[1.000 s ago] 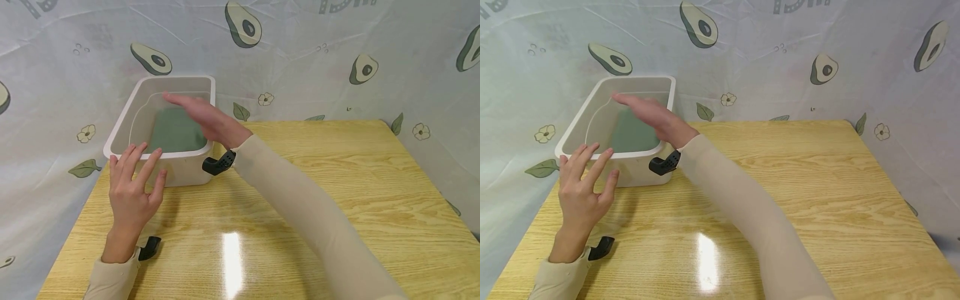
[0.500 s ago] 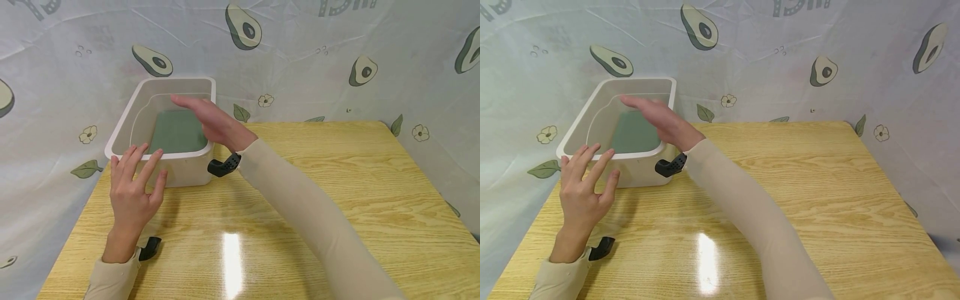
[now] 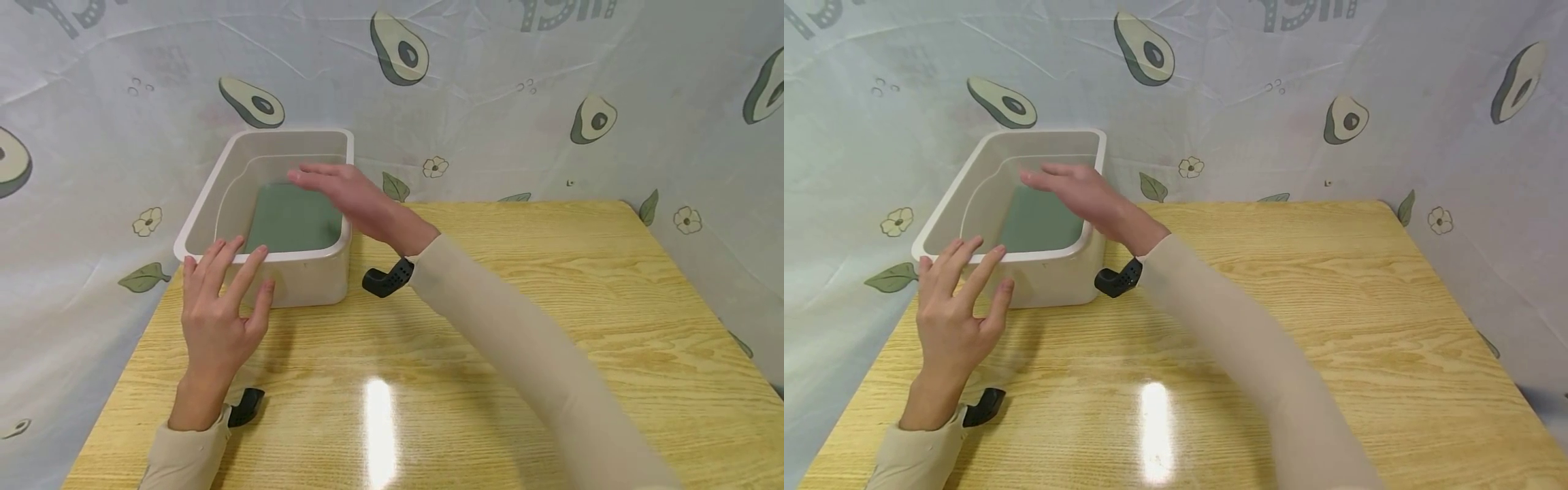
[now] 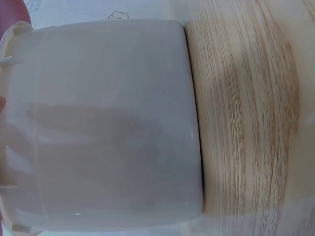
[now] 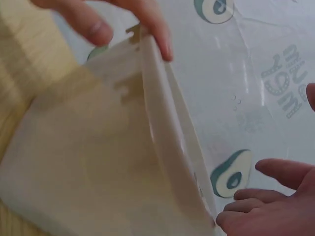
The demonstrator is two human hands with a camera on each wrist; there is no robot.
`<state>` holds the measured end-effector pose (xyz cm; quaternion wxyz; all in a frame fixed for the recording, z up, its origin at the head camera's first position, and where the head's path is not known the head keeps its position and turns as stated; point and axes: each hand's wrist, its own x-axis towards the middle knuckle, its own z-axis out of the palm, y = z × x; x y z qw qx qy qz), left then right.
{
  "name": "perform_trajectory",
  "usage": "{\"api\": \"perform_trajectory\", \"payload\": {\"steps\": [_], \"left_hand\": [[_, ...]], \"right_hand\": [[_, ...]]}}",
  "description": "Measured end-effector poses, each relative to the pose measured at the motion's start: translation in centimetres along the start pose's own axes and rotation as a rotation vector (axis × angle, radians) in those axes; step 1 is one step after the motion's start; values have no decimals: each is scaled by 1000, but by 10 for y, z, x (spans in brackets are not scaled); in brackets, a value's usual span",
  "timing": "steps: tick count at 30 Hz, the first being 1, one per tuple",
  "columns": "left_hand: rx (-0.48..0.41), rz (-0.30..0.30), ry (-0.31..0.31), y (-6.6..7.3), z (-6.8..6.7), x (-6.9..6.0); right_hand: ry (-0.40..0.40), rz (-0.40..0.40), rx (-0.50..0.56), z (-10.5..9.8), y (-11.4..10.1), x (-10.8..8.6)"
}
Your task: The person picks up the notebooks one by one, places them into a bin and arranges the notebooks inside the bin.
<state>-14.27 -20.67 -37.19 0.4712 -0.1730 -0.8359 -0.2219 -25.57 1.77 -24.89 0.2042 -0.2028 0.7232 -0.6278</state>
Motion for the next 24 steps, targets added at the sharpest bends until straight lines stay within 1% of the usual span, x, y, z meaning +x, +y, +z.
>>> {"api": "perform_trajectory", "payload": {"steps": [4, 9, 13, 16, 18, 19, 21, 24], "left_hand": [[-5, 4, 8, 0, 0, 0], [-3, 1, 6, 0, 0, 0], [5, 1, 1, 0, 0, -1], [3, 0, 5, 0, 0, -2], [1, 1, 9, 0, 0, -2], [0, 1, 11, 0, 0, -2], [3, 1, 11, 1, 1, -1], [16, 3, 6, 2, 0, 0]], "right_hand": [[34, -59, -262, -15, -2, -15], [76, -138, -652, -35, 0, -29], [63, -229, -1001, -47, 4, -38], [55, -286, -1224, -54, 9, -44], [52, -305, -1313, -58, 12, -48], [55, -308, -1335, -61, 14, -51], [62, -306, -1358, -66, 17, -57], [82, -288, -1362, -78, 25, -69]]}}
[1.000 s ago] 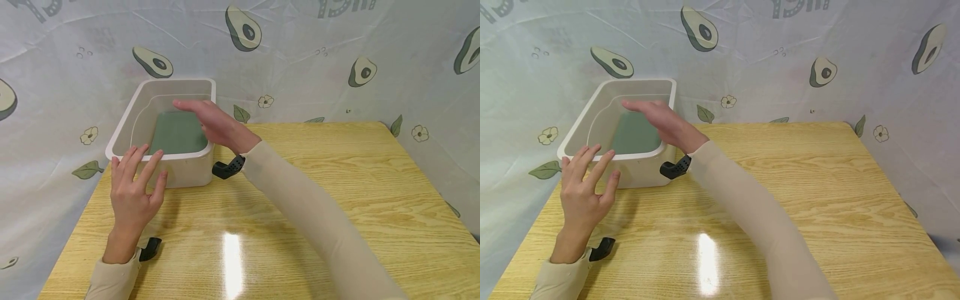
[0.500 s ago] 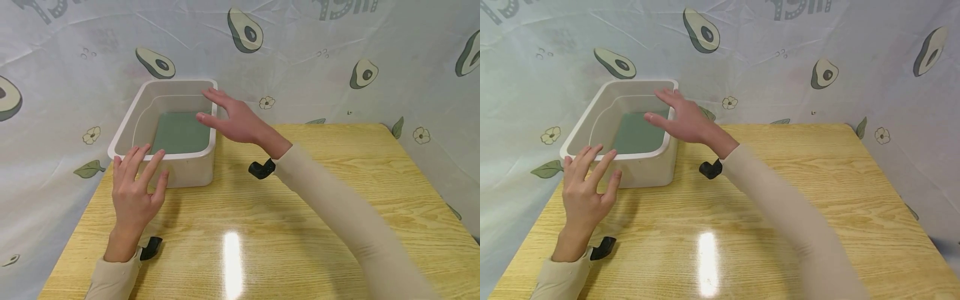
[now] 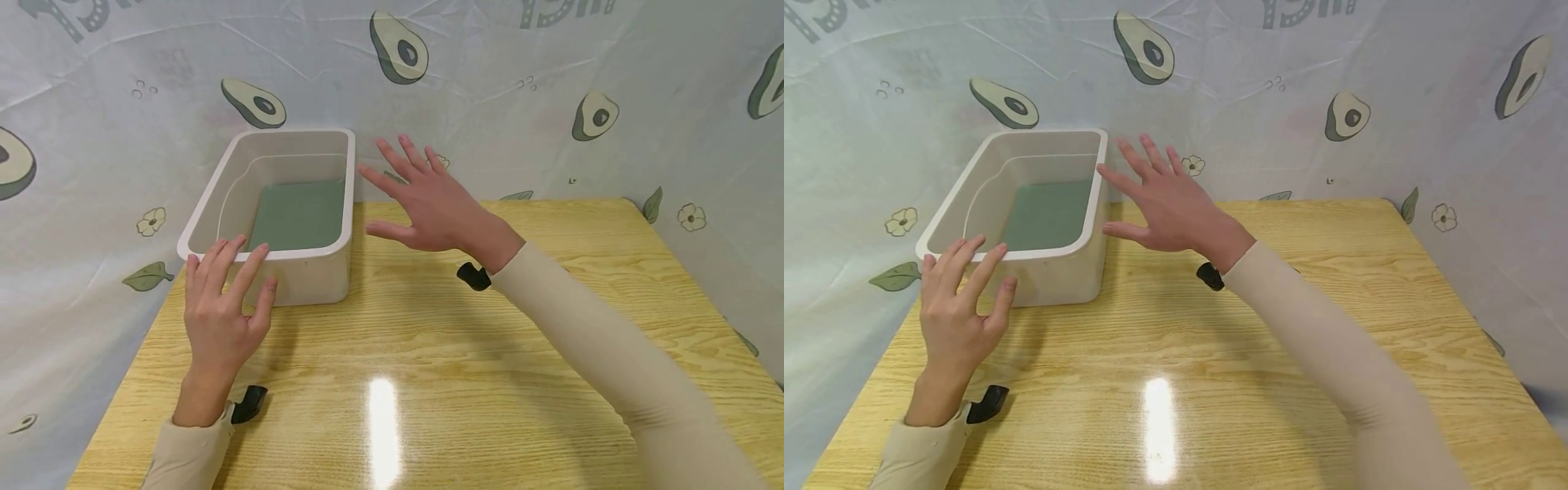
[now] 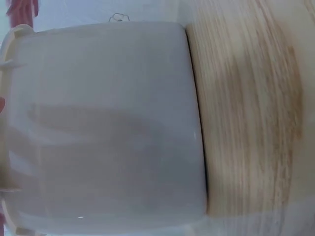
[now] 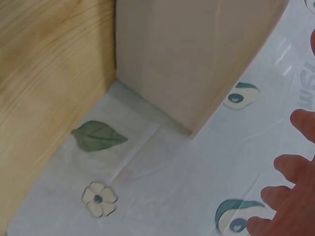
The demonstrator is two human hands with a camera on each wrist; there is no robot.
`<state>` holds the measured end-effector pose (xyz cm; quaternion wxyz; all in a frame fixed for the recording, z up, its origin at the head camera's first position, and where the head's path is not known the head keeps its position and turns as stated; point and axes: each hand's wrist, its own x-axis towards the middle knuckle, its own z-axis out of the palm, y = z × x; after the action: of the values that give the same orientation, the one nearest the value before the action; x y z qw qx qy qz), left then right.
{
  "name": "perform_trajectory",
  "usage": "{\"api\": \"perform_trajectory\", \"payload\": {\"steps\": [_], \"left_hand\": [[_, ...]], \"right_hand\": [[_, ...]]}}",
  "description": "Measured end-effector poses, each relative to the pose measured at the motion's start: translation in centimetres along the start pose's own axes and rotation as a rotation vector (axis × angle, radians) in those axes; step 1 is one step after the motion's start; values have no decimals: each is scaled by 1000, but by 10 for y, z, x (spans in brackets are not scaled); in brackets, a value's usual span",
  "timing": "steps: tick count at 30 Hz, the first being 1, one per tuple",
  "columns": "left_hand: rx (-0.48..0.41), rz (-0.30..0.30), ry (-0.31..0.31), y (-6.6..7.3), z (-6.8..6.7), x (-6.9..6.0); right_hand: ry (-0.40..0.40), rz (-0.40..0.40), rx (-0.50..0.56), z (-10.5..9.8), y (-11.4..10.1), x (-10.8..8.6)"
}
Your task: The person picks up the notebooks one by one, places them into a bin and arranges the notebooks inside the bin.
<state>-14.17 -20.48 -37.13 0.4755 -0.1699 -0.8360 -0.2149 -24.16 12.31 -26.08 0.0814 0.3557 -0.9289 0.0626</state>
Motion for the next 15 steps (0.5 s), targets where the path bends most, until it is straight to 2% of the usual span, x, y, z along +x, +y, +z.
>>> {"api": "perform_trajectory", "payload": {"steps": [4, 8, 15], "left_hand": [[27, 3, -12, 3, -2, 3], [51, 1, -29, 7, -6, 8], [127, -3, -134, 14, -12, 27]], "right_hand": [[-18, 63, 0, 1, 19, -26], [-47, 168, 8, -1, 42, -59], [-90, 356, 32, -10, 80, -118]]}}
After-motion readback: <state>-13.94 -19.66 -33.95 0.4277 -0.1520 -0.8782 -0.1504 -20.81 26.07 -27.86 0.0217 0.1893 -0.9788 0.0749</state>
